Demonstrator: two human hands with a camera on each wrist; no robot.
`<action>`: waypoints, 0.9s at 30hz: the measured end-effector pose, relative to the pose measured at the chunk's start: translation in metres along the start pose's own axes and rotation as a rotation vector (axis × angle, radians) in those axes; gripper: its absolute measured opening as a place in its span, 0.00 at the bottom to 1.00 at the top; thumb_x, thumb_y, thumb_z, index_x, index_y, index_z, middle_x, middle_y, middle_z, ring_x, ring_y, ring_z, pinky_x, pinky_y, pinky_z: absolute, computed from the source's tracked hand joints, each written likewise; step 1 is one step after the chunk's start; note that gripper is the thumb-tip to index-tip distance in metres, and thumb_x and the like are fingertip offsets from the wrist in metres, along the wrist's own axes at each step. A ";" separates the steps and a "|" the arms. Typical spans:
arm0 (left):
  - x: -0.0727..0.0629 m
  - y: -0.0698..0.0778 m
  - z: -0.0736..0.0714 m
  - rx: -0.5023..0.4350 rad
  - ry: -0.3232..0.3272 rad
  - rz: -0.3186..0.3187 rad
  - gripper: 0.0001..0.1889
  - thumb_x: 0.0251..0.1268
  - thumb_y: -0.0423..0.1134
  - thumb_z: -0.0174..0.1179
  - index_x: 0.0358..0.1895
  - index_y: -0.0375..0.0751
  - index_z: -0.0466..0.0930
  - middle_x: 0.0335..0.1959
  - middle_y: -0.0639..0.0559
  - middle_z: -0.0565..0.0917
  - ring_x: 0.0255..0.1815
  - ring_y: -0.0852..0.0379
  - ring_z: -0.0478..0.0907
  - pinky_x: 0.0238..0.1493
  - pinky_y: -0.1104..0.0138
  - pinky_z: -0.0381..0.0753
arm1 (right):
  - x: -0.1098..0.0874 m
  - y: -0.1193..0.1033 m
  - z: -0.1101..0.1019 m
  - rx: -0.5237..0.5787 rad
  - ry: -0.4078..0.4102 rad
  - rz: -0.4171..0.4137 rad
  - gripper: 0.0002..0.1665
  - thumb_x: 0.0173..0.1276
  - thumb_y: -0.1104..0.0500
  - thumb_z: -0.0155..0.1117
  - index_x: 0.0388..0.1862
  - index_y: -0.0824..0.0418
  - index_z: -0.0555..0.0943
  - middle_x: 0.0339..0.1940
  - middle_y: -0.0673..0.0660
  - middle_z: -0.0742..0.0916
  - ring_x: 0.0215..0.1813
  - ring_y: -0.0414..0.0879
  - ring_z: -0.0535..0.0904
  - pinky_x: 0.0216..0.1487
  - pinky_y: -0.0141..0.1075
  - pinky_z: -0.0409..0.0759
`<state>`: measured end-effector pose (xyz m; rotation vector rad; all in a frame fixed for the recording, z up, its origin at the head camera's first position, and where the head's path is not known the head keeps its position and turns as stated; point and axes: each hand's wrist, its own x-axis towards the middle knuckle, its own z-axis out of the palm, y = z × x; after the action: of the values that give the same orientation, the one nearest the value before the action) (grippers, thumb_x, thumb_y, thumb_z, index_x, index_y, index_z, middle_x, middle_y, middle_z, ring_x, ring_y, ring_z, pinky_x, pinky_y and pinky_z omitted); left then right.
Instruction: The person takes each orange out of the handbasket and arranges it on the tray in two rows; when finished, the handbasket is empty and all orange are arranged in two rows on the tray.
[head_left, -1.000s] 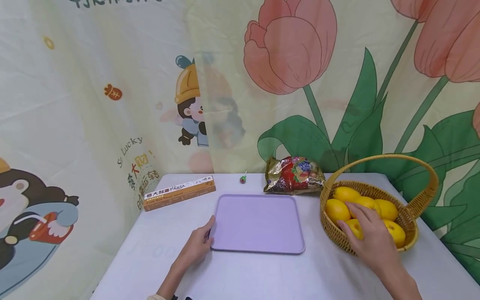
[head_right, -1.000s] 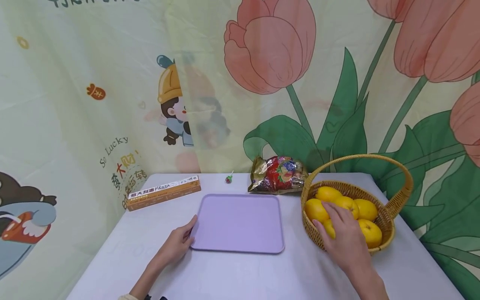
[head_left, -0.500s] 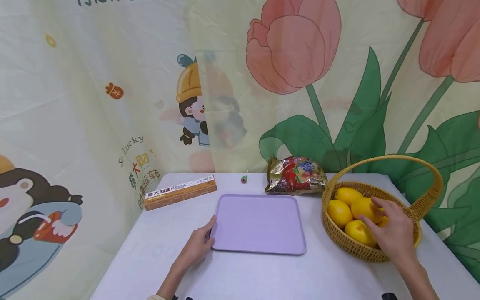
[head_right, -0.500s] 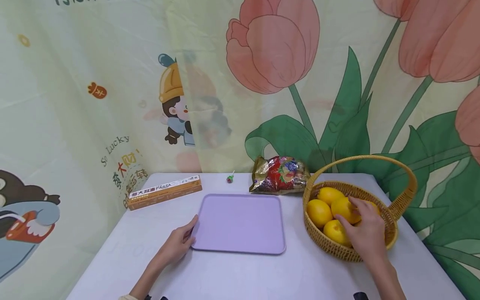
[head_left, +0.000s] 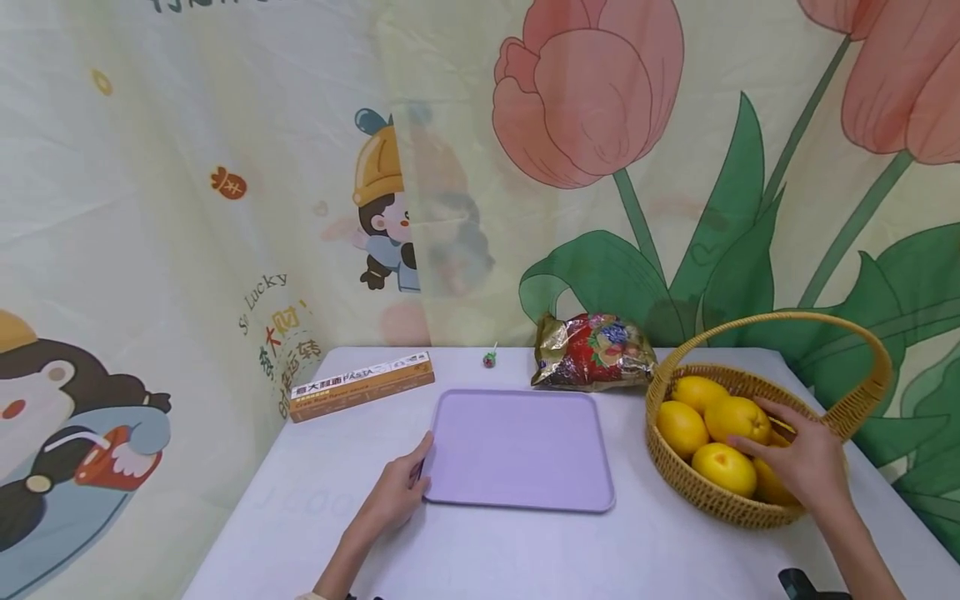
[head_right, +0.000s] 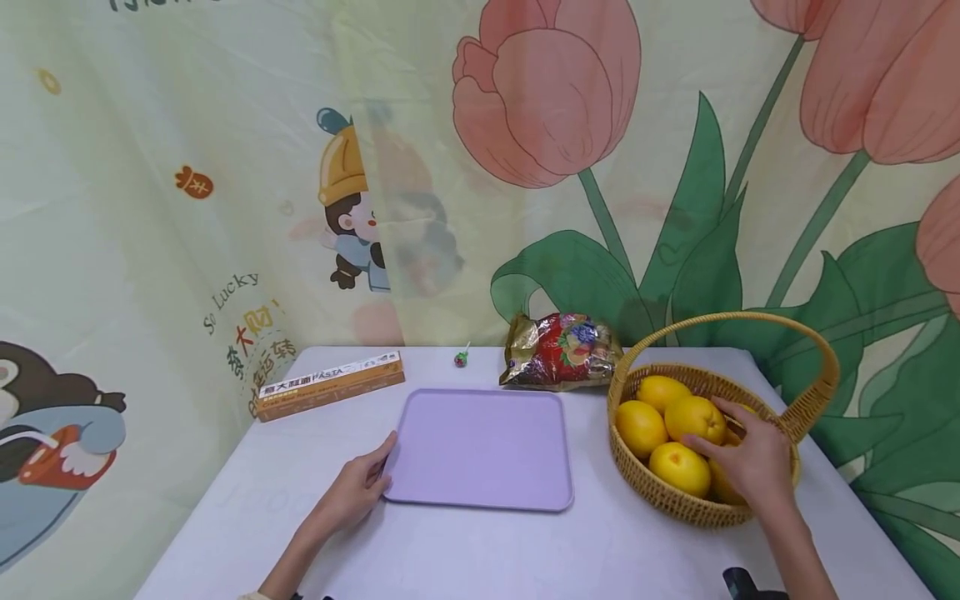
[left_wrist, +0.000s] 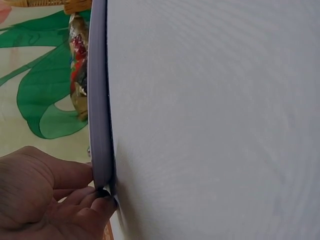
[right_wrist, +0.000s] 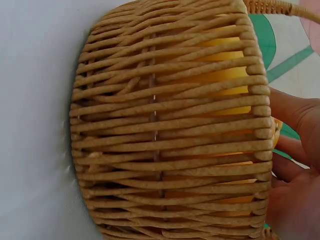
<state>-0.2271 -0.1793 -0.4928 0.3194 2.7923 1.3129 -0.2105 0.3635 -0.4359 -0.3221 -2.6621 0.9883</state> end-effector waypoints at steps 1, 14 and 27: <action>0.000 0.000 0.000 0.000 0.001 0.001 0.35 0.72 0.19 0.61 0.81 0.26 0.63 0.81 0.31 0.66 0.82 0.32 0.64 0.78 0.46 0.65 | 0.001 0.001 -0.001 0.004 -0.015 0.000 0.47 0.74 0.47 0.76 0.78 0.74 0.69 0.74 0.85 0.69 0.70 0.81 0.64 0.67 0.78 0.68; -0.002 0.000 0.000 -0.015 -0.003 0.008 0.36 0.73 0.19 0.60 0.82 0.26 0.61 0.82 0.30 0.65 0.82 0.31 0.63 0.79 0.44 0.64 | 0.001 0.003 0.004 0.068 0.060 -0.026 0.45 0.76 0.48 0.74 0.79 0.74 0.70 0.72 0.82 0.75 0.69 0.77 0.73 0.53 0.17 0.81; -0.003 0.000 -0.007 0.277 -0.117 -0.030 0.32 0.85 0.36 0.52 0.84 0.28 0.57 0.86 0.33 0.60 0.88 0.33 0.50 0.75 0.20 0.27 | -0.005 0.002 0.004 0.109 0.124 -0.087 0.41 0.76 0.52 0.75 0.77 0.73 0.73 0.71 0.80 0.78 0.65 0.72 0.74 0.39 0.04 0.66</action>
<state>-0.2254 -0.1848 -0.4884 0.3498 2.8642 0.8701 -0.2073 0.3615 -0.4409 -0.2343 -2.4785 1.0459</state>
